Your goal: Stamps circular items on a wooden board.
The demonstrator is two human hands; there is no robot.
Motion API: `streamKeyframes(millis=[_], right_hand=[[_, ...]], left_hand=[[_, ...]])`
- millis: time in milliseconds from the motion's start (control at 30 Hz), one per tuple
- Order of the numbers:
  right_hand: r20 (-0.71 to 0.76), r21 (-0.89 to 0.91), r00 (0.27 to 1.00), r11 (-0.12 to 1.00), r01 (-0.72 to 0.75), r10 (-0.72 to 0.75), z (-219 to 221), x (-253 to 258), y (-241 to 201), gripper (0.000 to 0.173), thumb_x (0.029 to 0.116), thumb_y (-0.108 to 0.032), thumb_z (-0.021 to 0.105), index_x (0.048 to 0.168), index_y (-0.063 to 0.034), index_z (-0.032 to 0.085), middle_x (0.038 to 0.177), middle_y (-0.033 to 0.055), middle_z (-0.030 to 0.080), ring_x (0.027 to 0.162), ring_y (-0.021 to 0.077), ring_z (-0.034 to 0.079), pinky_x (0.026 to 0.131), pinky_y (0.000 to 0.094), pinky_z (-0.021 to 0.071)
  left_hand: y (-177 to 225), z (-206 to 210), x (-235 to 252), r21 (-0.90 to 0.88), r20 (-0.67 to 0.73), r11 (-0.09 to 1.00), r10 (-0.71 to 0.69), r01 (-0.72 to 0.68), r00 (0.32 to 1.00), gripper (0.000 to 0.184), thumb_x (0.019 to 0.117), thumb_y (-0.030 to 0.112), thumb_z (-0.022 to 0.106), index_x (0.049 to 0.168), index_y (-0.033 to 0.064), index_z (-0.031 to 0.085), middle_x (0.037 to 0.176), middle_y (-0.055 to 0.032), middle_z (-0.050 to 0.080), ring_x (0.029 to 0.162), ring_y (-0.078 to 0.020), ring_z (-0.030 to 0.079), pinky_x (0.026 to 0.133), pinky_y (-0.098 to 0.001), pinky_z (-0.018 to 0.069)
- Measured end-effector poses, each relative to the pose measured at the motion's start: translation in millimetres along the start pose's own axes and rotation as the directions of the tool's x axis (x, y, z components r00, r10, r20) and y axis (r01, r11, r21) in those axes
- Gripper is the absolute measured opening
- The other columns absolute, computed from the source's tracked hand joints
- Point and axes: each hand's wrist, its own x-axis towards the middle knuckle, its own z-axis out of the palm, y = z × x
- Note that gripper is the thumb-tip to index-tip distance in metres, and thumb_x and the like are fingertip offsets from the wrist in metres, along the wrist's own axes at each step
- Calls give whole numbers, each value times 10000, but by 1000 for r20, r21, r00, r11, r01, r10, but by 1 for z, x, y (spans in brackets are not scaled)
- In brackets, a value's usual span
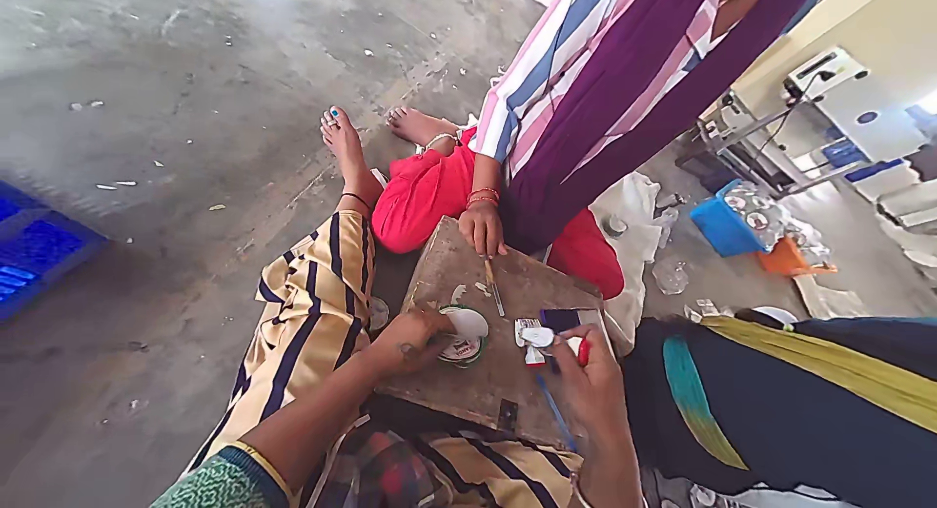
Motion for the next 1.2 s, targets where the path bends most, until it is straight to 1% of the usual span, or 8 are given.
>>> streamKeyframes(millis=[167,300,367,500,667,867,1000,1200], right_hand=[[164,-23,974,987,162,-156,28,1,-33,268,991,-227,554,1096,3,643,727,68,611,593,170,564,556,378,475],[299,-100,946,982,161,-124,41,13,-50,305,1002,-255,547,1128,8,636,789,127,645,692,287,635,619,495,495],[307,-123,943,977,176,-131,43,16,-55,320,999,-267,545,1121,11,645,781,134,652,702,309,649,623,515,498],[301,-104,948,985,136,-99,48,19,-54,328,1002,-268,539,1132,13,645,765,122,642,677,285,628,617,499,489],[341,-75,938,993,92,-62,57,24,-47,308,1001,-261,529,1124,3,628,774,109,624,685,263,611,629,491,481],[402,-238,915,963,127,-21,82,26,-66,289,1008,-192,587,1169,44,629,915,220,693,853,396,695,756,575,530],[450,-300,890,951,79,68,85,24,-72,303,1036,-204,556,1234,23,593,967,215,702,907,381,706,786,542,537],[-61,-36,997,998,-51,49,29,21,-31,314,1009,-171,555,1165,100,588,886,199,656,761,282,637,704,494,514]], left_hand=[[8,-6,5,-115,-44,975,-196,190,980,297,1068,116,489,1259,-97,566,1058,-279,685,1011,-416,688,930,-555,519],[4,-3,6,-153,-84,976,-169,155,982,468,1065,73,472,1530,38,430,1118,-283,701,1021,-443,699,945,-585,520],[1,-1,6,-180,-108,977,-134,114,985,447,1059,50,460,1506,49,476,1128,-274,702,1018,-434,699,935,-590,523],[-3,-1,4,-226,-124,972,-90,61,988,368,1032,-29,417,1273,-1,694,1204,-238,704,1153,-370,669,1034,-519,486],[-7,1,1,-412,-238,909,-181,70,954,365,1033,-12,419,1298,-12,672,1248,-180,693,1125,-183,663,1017,-328,498],[-7,6,0,-358,-286,933,-148,38,947,397,1000,-57,427,1303,-11,680,1210,-223,701,1131,-281,674,1030,-414,499],[-3,7,0,-272,-306,962,-102,16,947,391,985,-84,441,1271,-15,700,1198,-228,712,1138,-329,683,1032,-452,508],[6,5,-8,-58,-318,993,79,-103,945,404,930,-122,483,1236,-8,720,1123,-244,723,996,-385,725,896,-521,571]])
